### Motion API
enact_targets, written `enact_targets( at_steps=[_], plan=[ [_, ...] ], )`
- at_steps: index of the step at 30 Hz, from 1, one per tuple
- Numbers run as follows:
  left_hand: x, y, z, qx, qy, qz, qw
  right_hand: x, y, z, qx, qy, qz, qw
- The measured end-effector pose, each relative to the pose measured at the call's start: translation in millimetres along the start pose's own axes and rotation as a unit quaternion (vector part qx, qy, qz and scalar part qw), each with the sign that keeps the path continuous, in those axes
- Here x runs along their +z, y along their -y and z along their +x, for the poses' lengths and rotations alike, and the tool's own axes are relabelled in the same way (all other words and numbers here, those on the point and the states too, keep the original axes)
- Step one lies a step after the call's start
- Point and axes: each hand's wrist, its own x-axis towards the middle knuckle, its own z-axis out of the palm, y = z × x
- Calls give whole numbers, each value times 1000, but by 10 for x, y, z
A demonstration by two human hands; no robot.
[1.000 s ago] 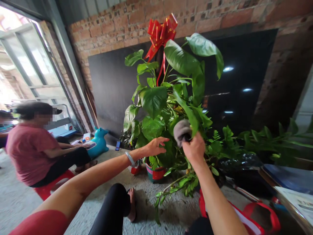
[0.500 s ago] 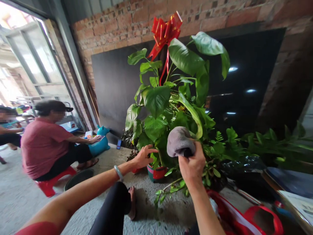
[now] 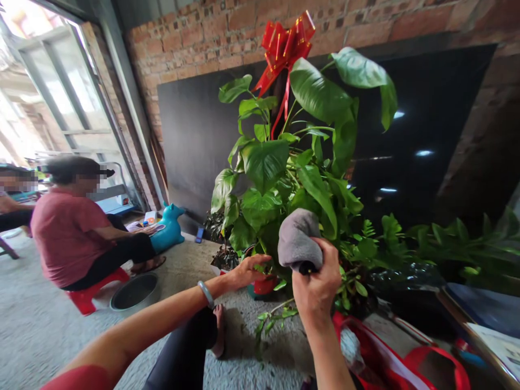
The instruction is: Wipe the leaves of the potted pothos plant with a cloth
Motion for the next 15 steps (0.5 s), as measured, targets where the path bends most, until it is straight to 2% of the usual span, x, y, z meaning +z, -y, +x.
enact_targets(
  at_steps=[1,3,6,8,10,12,14,15],
  plan=[
    [12,-28,-9,3,-1,-10,1000,52,-15,5,-21,10,-8,1000],
    [29,-59,-34,34,11,-24,999,129,-79,-99,-17,86,-21,996],
    [5,10,-87,52,19,-17,998,91,-202,-391,70,208,-37,975],
    [-42,118,-140,15,-19,-8,1000,-29,-249,-512,112,235,-28,965],
    [-87,209,-231,-40,-77,-20,996,-155,-246,-500,120,225,-14,967],
    [-106,217,-375,-76,-92,-89,989,-213,-195,-396,81,176,-9,981],
    [-92,123,-563,-74,-47,-223,971,-171,-114,-302,4,116,-13,993],
    [-75,49,-662,-59,-13,-306,950,-118,-65,-290,-37,94,-15,995]
  ],
)
